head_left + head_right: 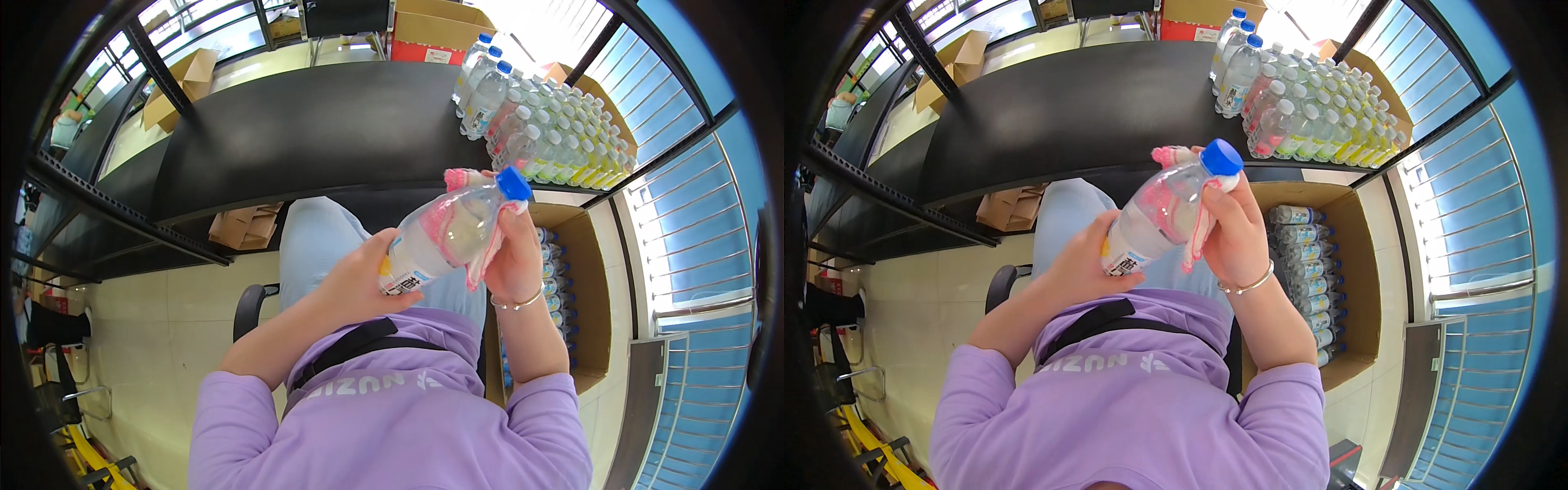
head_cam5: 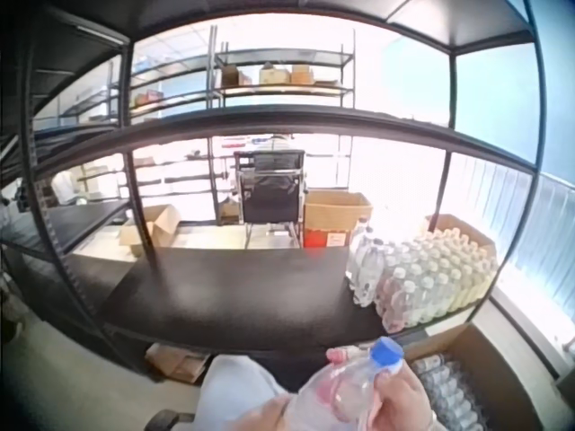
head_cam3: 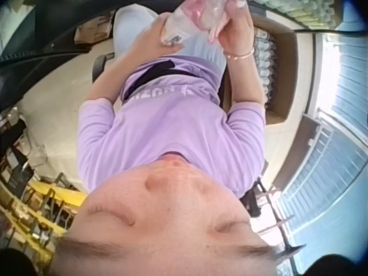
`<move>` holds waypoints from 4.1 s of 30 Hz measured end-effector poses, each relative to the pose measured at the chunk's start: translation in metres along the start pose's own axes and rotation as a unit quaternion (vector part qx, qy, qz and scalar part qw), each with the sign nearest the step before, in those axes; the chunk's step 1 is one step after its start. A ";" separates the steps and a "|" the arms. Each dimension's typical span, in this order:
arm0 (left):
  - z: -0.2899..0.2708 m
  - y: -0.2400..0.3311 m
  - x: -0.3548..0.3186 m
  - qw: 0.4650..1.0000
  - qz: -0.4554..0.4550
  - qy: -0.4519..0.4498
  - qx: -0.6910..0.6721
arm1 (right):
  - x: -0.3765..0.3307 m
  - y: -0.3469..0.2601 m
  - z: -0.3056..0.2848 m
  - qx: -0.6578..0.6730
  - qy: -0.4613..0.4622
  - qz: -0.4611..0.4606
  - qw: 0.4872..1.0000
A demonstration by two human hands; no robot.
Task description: The person sits at a table and repeatedly wraps a pink decorative ribbon around the neck of a plastic water bottle. They adjust the ribbon, tighten the bottle cap, and place the bottle on the table before picking up another one to repeat the process.
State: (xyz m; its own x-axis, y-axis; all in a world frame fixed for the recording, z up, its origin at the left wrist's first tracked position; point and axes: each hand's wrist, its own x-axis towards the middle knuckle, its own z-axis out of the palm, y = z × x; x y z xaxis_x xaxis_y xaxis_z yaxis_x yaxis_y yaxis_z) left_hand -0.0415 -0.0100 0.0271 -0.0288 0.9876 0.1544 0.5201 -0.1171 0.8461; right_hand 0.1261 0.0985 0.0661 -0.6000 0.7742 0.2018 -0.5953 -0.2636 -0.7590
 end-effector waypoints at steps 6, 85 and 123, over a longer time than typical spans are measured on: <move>0.009 0.001 -0.002 0.999 -0.004 -0.034 -0.004 | -0.002 0.009 -0.014 0.017 0.077 -0.010 0.997; 0.015 0.004 -0.022 0.851 -0.081 -0.209 -0.475 | -0.003 0.011 -0.005 0.091 0.014 0.005 0.996; 0.041 -0.012 -0.029 0.816 -0.083 -0.233 -0.522 | -0.020 0.015 0.005 0.055 -0.019 -0.006 0.998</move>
State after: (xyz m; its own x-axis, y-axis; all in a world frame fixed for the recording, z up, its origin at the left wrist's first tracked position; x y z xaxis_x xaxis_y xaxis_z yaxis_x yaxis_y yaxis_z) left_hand -0.0114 -0.0334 -0.0087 0.4292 0.9031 -0.0123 -0.4763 0.2379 0.8465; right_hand 0.1265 0.0759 0.0539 -0.6106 0.7561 0.2357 -0.6566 -0.3168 -0.6844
